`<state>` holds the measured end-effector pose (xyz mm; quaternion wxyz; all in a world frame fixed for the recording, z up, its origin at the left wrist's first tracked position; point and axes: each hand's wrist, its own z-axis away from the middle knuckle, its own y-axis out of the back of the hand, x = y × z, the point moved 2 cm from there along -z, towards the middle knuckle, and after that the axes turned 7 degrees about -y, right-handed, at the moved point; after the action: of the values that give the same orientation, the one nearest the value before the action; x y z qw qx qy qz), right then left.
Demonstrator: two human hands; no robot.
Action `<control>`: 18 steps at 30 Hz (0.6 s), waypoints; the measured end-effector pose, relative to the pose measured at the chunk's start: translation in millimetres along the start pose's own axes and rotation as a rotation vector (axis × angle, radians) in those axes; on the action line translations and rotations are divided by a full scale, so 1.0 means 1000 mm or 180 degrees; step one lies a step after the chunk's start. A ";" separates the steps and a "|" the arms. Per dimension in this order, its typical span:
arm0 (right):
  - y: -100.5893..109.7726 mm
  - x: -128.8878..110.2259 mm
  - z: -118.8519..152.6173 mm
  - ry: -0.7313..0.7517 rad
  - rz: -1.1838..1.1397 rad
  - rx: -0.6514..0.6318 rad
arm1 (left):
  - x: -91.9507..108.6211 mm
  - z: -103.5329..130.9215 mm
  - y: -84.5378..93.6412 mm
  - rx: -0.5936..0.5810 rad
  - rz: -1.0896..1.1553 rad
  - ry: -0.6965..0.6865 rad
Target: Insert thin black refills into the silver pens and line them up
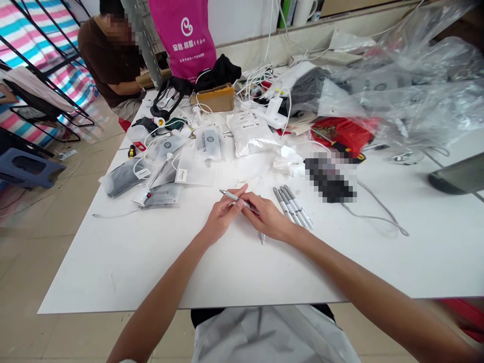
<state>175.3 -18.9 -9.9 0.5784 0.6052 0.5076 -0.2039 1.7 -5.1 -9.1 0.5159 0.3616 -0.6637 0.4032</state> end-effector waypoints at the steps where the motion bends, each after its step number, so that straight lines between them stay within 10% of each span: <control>1: 0.000 0.000 0.000 -0.0021 0.0004 0.0013 | 0.000 0.001 -0.001 -0.0024 0.0000 0.0009; 18: -0.003 0.000 0.002 -0.0176 0.0018 0.0005 | 0.003 0.003 -0.002 -0.0349 -0.0966 -0.0233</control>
<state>173.2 -21.1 -11.5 0.5923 0.6013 0.4895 -0.2192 2.2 -8.9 -6.6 0.5653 0.4435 -0.6408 0.2703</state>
